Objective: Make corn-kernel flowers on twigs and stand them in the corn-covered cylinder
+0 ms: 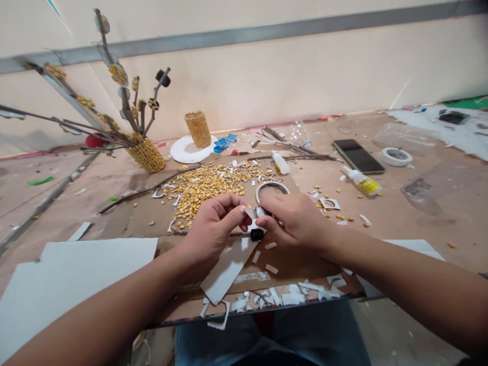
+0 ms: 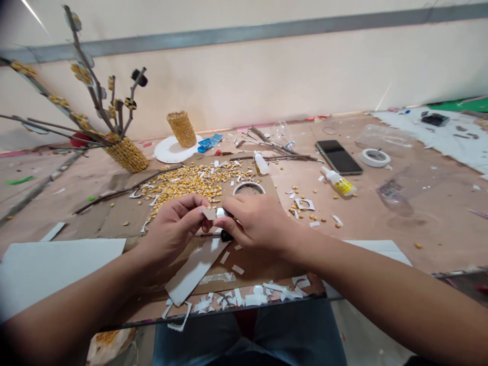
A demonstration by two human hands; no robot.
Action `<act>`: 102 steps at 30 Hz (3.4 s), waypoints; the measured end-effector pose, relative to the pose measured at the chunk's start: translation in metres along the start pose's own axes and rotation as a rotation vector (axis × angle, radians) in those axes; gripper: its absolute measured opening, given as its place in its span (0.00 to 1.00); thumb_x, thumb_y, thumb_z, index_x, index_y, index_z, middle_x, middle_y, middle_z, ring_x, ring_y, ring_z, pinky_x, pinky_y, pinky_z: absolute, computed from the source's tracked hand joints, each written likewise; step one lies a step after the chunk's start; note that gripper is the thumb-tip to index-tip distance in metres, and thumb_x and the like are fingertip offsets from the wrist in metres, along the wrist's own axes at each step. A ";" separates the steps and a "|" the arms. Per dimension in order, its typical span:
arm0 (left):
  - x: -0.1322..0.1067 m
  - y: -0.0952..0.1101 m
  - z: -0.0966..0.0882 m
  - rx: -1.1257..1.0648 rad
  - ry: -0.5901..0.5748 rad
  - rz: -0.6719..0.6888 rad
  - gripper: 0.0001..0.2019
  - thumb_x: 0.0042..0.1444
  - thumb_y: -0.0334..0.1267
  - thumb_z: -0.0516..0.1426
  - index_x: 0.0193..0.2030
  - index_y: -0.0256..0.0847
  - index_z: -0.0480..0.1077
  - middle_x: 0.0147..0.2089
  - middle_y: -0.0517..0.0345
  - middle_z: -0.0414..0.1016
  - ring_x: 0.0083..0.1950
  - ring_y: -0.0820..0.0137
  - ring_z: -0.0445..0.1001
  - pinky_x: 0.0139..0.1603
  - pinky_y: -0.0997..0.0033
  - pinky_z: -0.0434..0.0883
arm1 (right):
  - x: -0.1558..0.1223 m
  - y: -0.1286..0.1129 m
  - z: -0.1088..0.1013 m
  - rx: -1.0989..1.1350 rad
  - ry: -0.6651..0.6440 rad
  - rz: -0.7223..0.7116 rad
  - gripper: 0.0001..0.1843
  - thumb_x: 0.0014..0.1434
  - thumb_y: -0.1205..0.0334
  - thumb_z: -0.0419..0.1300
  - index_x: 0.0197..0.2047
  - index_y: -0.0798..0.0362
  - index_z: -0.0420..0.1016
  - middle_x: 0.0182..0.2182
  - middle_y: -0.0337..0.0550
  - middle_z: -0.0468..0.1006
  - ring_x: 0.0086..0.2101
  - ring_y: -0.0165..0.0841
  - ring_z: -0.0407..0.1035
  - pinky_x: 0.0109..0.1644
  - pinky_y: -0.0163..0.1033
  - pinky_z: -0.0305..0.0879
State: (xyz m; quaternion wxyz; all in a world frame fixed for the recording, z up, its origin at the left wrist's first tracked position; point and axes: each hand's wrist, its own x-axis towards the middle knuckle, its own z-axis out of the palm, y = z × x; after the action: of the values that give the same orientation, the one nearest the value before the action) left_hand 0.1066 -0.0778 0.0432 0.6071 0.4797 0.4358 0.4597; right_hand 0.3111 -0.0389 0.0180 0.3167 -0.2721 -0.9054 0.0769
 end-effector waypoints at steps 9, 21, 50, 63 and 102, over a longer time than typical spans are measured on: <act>-0.008 -0.001 0.002 0.060 -0.012 0.038 0.10 0.58 0.41 0.68 0.33 0.39 0.75 0.29 0.62 0.73 0.29 0.74 0.69 0.32 0.75 0.66 | -0.001 -0.015 0.001 0.007 -0.013 0.003 0.29 0.78 0.42 0.40 0.36 0.51 0.69 0.26 0.40 0.71 0.26 0.34 0.60 0.31 0.40 0.46; -0.001 0.004 -0.006 0.099 0.009 0.119 0.11 0.57 0.42 0.67 0.31 0.39 0.74 0.26 0.60 0.74 0.28 0.72 0.70 0.32 0.73 0.68 | 0.007 0.034 -0.016 -0.005 0.067 0.285 0.26 0.75 0.43 0.44 0.28 0.48 0.56 0.22 0.37 0.64 0.24 0.33 0.55 0.31 0.40 0.47; 0.002 -0.003 -0.009 0.252 -0.251 0.032 0.13 0.67 0.47 0.61 0.38 0.39 0.74 0.34 0.59 0.73 0.35 0.71 0.71 0.39 0.71 0.67 | 0.003 0.008 -0.006 0.313 0.165 -0.238 0.05 0.71 0.68 0.58 0.44 0.52 0.75 0.33 0.42 0.78 0.32 0.30 0.72 0.36 0.35 0.69; 0.016 -0.003 -0.023 1.243 -0.393 0.290 0.05 0.64 0.33 0.58 0.39 0.40 0.76 0.39 0.56 0.78 0.41 0.65 0.75 0.43 0.67 0.69 | 0.014 0.026 -0.031 0.701 0.575 0.291 0.07 0.58 0.63 0.76 0.31 0.47 0.82 0.24 0.37 0.81 0.23 0.31 0.75 0.24 0.40 0.74; -0.007 -0.003 -0.011 1.136 0.136 0.550 0.04 0.64 0.35 0.62 0.42 0.44 0.80 0.34 0.63 0.85 0.31 0.72 0.80 0.37 0.74 0.73 | -0.006 -0.004 -0.006 0.233 0.225 0.115 0.06 0.63 0.66 0.66 0.36 0.51 0.72 0.29 0.38 0.78 0.24 0.28 0.70 0.31 0.36 0.67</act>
State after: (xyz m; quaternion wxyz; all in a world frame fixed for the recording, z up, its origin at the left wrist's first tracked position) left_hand 0.0947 -0.0832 0.0393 0.0886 0.7912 0.5102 0.3252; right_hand 0.3166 -0.0458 0.0213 0.4406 -0.2920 -0.8320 0.1683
